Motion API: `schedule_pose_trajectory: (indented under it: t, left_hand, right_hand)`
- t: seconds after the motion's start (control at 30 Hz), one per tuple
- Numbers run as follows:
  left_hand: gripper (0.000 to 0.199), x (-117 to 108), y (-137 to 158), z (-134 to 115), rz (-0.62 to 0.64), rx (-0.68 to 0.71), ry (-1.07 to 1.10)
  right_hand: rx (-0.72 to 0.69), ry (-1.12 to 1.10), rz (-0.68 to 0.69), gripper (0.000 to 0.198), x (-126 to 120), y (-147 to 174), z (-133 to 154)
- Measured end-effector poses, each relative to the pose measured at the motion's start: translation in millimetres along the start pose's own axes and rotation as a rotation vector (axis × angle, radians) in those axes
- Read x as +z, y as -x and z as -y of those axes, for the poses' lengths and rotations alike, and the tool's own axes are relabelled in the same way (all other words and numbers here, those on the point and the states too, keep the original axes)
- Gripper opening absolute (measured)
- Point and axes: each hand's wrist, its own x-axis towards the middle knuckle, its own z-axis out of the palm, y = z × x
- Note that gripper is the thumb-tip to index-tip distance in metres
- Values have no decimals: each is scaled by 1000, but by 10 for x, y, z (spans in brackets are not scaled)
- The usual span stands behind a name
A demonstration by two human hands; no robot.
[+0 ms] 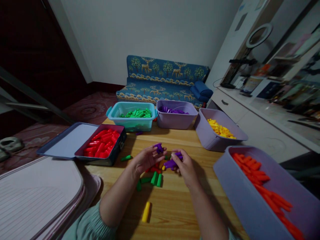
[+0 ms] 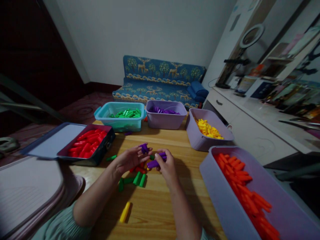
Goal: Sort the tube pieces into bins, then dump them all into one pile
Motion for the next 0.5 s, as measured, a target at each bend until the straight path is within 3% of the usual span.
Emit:
schedule_pose_trajectory:
  t: [0.1, 0.2, 0.4, 0.5]
  left_hand:
    - [28, 32, 2, 5, 15, -59, 48]
    - [27, 52, 0, 16, 14, -105, 68]
    - [23, 44, 1, 17, 27, -113, 106]
    - [22, 55, 4, 17, 38, -81, 109]
  right_hand:
    - [-71, -126, -25, 47, 22, -6, 10]
    - [-106, -116, -46, 49, 47, -4, 9]
    - [-186, -130, -95, 43, 62, -32, -24]
    - [-153, -92, -93, 44, 49, -40, -44]
